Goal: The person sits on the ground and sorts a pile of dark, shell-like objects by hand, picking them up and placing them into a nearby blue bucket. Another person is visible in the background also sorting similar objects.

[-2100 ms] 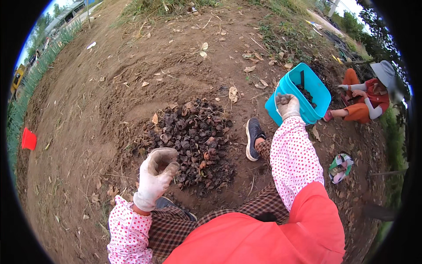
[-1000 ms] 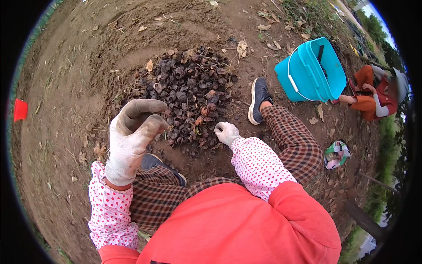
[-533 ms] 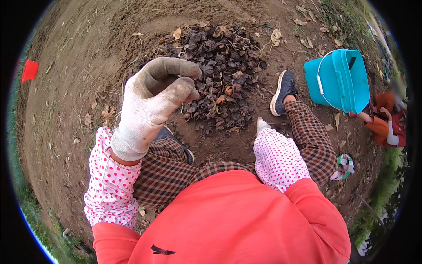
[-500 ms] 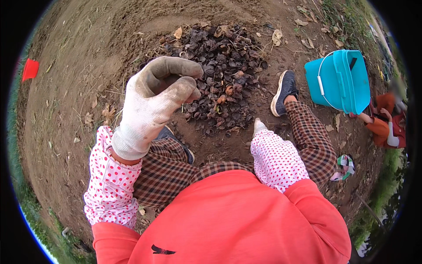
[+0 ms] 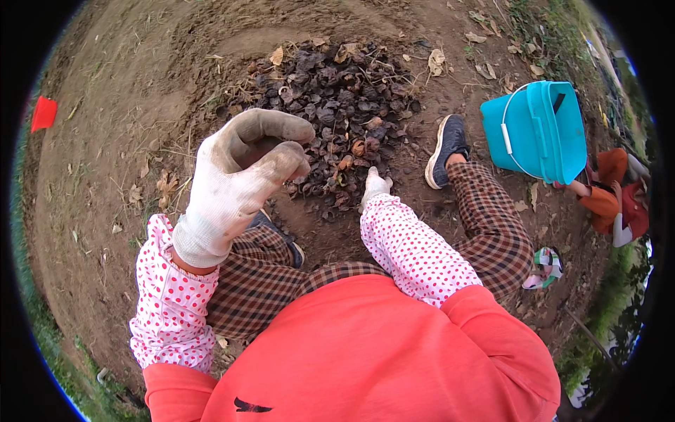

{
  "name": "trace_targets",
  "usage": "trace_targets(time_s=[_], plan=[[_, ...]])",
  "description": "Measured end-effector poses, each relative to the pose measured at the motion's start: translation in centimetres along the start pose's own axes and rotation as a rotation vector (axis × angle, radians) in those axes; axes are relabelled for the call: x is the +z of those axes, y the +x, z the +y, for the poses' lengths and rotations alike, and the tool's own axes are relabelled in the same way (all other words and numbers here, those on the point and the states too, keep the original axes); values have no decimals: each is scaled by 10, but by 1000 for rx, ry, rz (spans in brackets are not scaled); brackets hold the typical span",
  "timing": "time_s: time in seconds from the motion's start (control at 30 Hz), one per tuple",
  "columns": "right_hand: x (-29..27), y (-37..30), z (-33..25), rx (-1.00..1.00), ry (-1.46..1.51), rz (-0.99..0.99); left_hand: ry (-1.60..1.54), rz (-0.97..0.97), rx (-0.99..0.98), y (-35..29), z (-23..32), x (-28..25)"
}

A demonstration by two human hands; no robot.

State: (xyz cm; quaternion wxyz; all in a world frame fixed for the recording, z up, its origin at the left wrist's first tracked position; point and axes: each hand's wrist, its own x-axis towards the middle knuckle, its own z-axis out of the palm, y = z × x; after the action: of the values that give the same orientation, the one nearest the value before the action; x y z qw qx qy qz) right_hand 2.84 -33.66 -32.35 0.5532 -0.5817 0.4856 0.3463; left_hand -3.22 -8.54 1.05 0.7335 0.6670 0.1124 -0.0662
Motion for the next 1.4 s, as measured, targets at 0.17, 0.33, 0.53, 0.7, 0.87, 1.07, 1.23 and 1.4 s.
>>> trace_targets(time_s=[0.17, 0.33, 0.53, 0.7, 0.87, 1.07, 1.23, 1.4], plan=[[11, -38, -42, -181, -565, -94, 24, 5, -13, 2, -1, 1], [-64, -40, -142, -691, -1563, 128, -15, 4, -7, -2, 3, 2], [-183, -33, -217, -742, -1495, 356, -16, 17, 11, -1, -1, 1], [-248, -16, -207, -651, -1633, 320, 30, 4, -35, 2, -3, 0], [-239, -49, -211, -694, -1664, 307, -17, 31, -53, 7, 2, 8], [-225, -107, -189, -936, -2078, -159, -51, 34, -113, 6, 8, 13], [-221, -125, -170, -938, -2314, -166, -45, 31, -110, 6, 6, 13], [-208, -125, -166, -908, -2393, -156, -91, 32, -81, 5, 4, 9]])
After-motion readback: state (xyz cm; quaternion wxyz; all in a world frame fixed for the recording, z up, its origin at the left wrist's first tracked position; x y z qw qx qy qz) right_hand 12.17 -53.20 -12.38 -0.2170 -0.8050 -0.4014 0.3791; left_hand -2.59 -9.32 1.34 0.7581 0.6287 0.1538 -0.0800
